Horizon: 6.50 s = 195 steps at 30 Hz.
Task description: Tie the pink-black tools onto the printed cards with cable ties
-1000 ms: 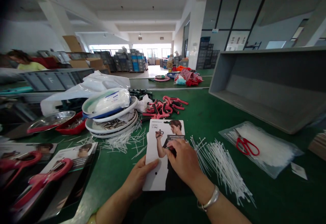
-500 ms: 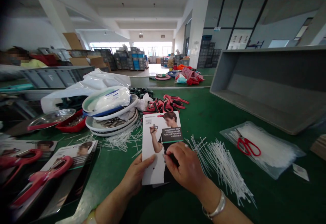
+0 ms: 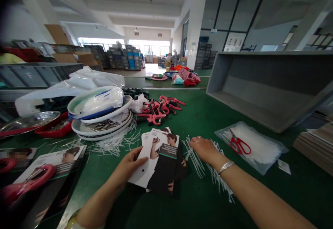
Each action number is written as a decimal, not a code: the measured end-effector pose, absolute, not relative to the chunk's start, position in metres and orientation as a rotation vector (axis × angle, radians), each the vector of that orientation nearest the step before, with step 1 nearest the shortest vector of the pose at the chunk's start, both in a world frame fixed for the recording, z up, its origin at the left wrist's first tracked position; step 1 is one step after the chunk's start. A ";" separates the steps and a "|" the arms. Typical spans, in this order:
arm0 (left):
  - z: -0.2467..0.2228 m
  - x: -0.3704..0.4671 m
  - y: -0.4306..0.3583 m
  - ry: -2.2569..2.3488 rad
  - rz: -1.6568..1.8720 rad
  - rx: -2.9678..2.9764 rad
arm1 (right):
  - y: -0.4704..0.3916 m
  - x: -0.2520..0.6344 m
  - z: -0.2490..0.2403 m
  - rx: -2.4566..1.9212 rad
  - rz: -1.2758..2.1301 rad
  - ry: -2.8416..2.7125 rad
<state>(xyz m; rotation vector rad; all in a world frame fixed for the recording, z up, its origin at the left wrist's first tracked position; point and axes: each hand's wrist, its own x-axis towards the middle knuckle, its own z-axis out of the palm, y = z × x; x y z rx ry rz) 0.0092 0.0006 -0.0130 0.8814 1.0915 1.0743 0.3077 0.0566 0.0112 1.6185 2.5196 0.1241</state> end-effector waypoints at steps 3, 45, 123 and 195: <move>-0.017 0.006 0.000 1.239 1.067 0.940 | 0.060 0.307 0.009 1.648 0.094 2.505; -0.003 0.021 -0.026 0.930 0.972 0.746 | -0.032 0.218 0.043 2.564 -1.873 2.691; 0.026 0.051 -0.044 0.780 1.284 0.749 | -0.056 0.209 -0.004 2.257 -0.762 3.349; -0.030 0.007 -0.013 1.570 0.906 1.717 | 0.207 0.140 0.057 1.288 0.509 2.977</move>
